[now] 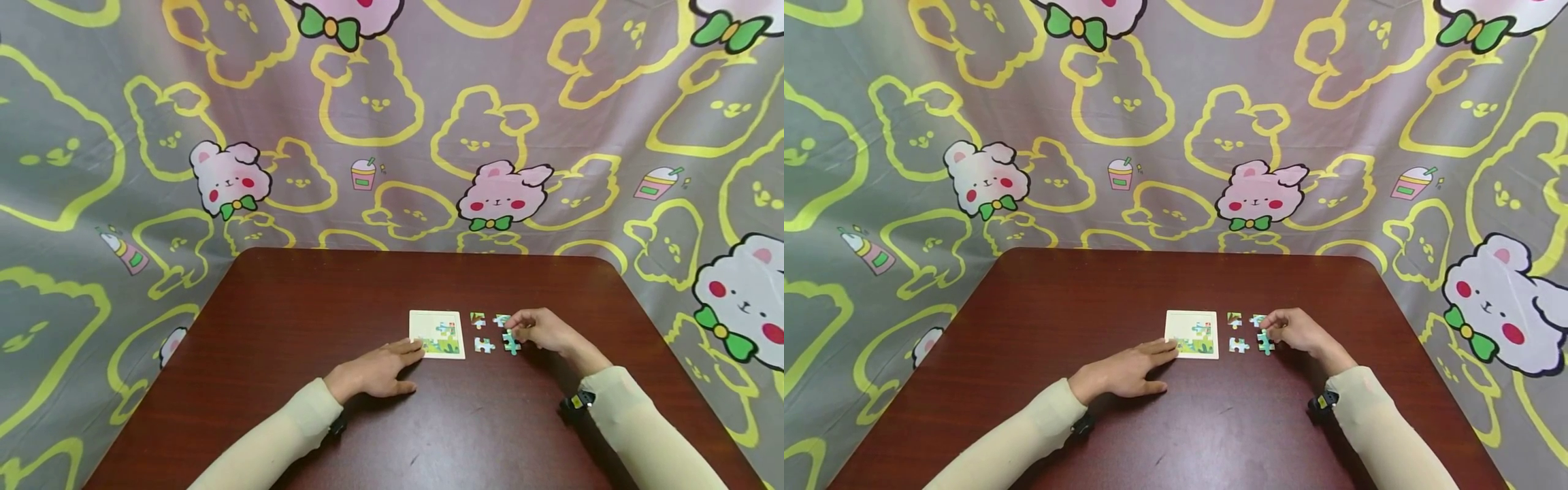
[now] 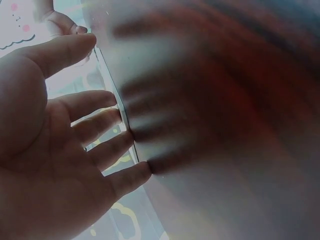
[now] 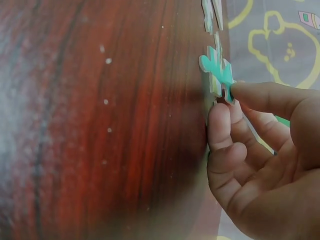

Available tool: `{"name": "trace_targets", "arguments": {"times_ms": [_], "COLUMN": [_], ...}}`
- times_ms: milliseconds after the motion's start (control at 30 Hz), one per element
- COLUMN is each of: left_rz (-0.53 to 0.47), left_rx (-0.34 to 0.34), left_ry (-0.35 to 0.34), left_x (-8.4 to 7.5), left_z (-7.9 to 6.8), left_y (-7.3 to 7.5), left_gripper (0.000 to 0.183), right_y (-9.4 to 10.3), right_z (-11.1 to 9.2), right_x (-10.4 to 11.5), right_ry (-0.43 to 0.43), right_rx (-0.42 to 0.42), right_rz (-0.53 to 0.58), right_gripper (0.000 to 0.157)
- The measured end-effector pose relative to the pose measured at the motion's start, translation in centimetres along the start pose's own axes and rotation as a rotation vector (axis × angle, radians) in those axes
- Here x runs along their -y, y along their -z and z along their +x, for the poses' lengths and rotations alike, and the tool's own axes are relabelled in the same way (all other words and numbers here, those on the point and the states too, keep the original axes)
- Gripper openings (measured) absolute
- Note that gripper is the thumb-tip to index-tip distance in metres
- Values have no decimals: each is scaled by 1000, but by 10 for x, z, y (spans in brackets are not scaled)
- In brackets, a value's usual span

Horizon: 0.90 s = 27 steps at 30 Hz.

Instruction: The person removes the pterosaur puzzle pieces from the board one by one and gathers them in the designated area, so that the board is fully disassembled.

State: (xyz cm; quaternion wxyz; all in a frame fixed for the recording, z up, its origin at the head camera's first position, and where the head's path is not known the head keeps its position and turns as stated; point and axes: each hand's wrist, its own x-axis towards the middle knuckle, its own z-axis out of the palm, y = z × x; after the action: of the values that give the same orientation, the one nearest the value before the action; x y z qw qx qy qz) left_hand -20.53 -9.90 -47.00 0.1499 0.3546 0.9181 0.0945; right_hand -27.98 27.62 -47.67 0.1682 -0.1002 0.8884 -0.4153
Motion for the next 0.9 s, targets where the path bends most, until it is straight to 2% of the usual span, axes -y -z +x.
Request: {"name": "trace_targets", "arguments": {"times_ms": [500, 900], "left_rz": [-4, -11], "left_rx": [-6, -4], "left_ry": [1, 10], "left_x": [-1, -2], "left_z": [0, 0], "left_y": [1, 1], "left_gripper": [66, 67], "right_y": [-1, -18], "right_z": [1, 16], "right_x": [2, 37], "right_ry": [15, 55], "right_rx": [-28, 6], "right_rz": [-12, 25], "right_gripper": [16, 20]}}
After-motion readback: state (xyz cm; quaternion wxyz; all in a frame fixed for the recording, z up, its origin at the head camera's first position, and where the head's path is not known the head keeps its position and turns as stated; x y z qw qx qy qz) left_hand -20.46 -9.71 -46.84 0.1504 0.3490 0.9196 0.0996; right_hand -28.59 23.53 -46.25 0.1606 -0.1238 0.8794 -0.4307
